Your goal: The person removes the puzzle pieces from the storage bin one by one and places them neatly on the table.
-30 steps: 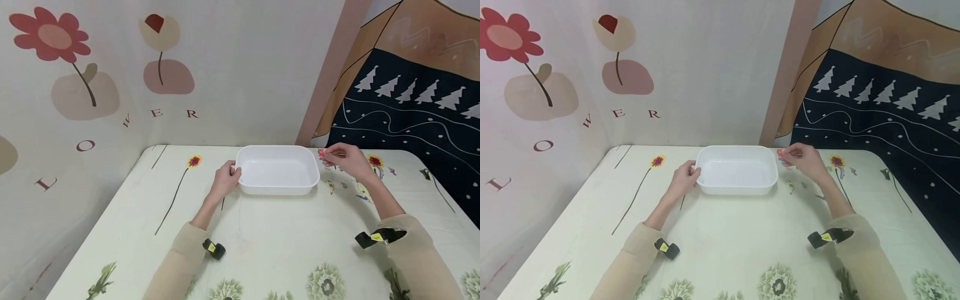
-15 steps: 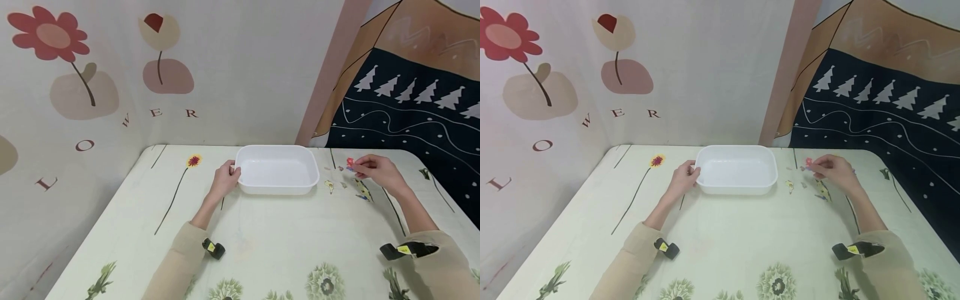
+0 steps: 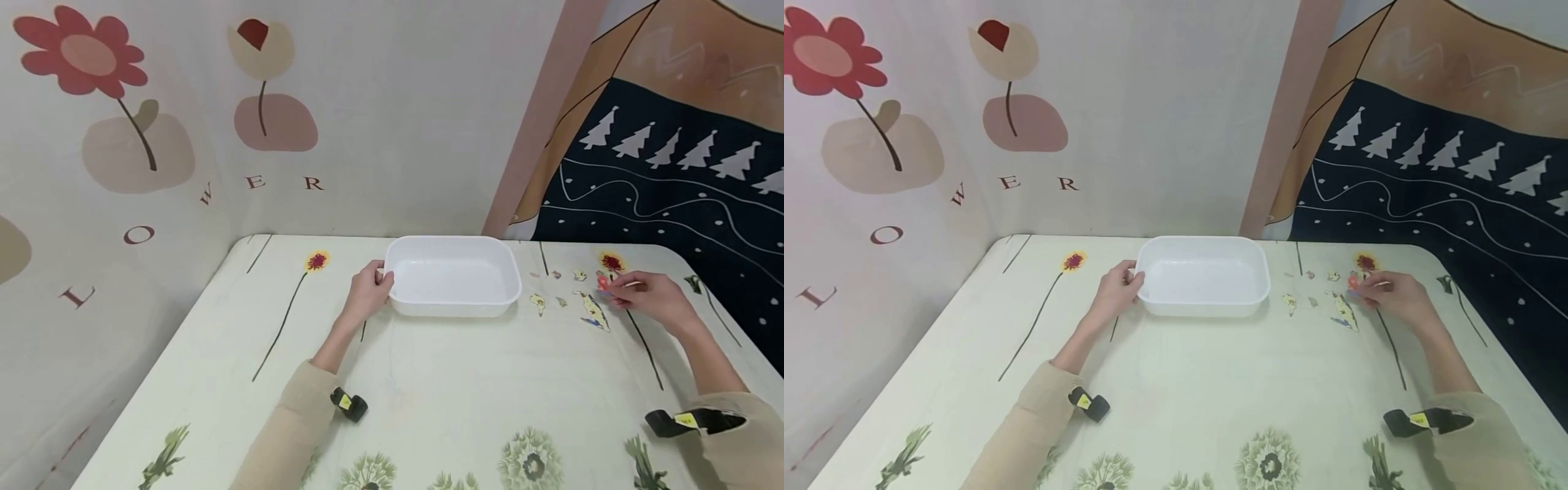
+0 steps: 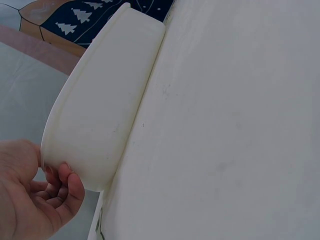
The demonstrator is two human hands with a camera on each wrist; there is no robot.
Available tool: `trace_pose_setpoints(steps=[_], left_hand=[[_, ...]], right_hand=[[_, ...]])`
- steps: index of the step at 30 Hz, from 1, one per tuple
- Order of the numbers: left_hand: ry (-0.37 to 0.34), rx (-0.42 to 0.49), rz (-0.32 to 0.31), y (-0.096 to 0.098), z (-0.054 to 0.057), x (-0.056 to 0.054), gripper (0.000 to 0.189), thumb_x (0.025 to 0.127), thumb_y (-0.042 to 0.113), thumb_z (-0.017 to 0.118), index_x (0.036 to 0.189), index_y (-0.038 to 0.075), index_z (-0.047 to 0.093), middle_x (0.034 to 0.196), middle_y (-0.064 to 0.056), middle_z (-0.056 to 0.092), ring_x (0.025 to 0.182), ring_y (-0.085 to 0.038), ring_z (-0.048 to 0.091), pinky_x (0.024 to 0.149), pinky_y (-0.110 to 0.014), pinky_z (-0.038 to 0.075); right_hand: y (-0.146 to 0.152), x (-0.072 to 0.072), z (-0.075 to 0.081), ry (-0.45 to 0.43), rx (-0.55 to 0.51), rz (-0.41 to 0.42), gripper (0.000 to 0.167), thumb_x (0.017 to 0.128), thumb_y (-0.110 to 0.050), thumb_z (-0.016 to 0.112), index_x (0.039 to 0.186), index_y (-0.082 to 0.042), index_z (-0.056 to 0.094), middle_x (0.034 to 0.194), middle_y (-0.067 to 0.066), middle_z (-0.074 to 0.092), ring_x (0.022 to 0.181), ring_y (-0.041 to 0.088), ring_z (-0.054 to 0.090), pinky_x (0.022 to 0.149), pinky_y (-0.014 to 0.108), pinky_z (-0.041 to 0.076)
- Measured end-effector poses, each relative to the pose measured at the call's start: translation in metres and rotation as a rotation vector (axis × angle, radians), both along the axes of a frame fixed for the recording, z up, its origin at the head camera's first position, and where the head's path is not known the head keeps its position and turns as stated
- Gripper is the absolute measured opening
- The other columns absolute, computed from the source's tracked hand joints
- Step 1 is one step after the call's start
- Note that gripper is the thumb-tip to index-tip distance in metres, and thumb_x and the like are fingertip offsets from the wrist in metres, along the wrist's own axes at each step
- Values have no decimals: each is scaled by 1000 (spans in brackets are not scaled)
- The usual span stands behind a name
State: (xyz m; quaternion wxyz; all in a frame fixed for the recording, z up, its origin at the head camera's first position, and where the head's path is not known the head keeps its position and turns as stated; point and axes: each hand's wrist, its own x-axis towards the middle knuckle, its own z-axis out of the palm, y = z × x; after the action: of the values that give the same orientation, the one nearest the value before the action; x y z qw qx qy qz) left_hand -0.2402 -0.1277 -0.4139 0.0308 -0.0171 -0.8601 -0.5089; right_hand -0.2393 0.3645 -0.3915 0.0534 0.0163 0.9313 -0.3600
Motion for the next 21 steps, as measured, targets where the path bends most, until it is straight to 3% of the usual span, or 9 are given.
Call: trace_pose_setpoints(steps=[4,12,21], left_hand=[[6,-5,-2,0,-1,-1,38,103,15,54,137,-3,54,75,-4,49,63,-16,51,55,-26,39],[4,-9,-7,0,-1,-1,40,103,16,54,138,-3,53,76,-4,49,63,-16,51,56,-25,40],[-4,-13,4,0,-1,-2,39,103,16,54,138,-2,54,76,-3,49,63,-16,51,55,-25,40]], right_hand=[[10,3,-5,-32,-25,19,40,103,-18,57,121,18,53,90,9,69,71,9,67,66,22,53],[26,9,-13,-45,40,14,45,104,-24,55,119,19,54,86,8,62,70,14,54,59,25,48],[36,9,-15,-71,19,17,38,101,-18,58,116,17,56,83,6,62,69,14,56,59,25,49]])
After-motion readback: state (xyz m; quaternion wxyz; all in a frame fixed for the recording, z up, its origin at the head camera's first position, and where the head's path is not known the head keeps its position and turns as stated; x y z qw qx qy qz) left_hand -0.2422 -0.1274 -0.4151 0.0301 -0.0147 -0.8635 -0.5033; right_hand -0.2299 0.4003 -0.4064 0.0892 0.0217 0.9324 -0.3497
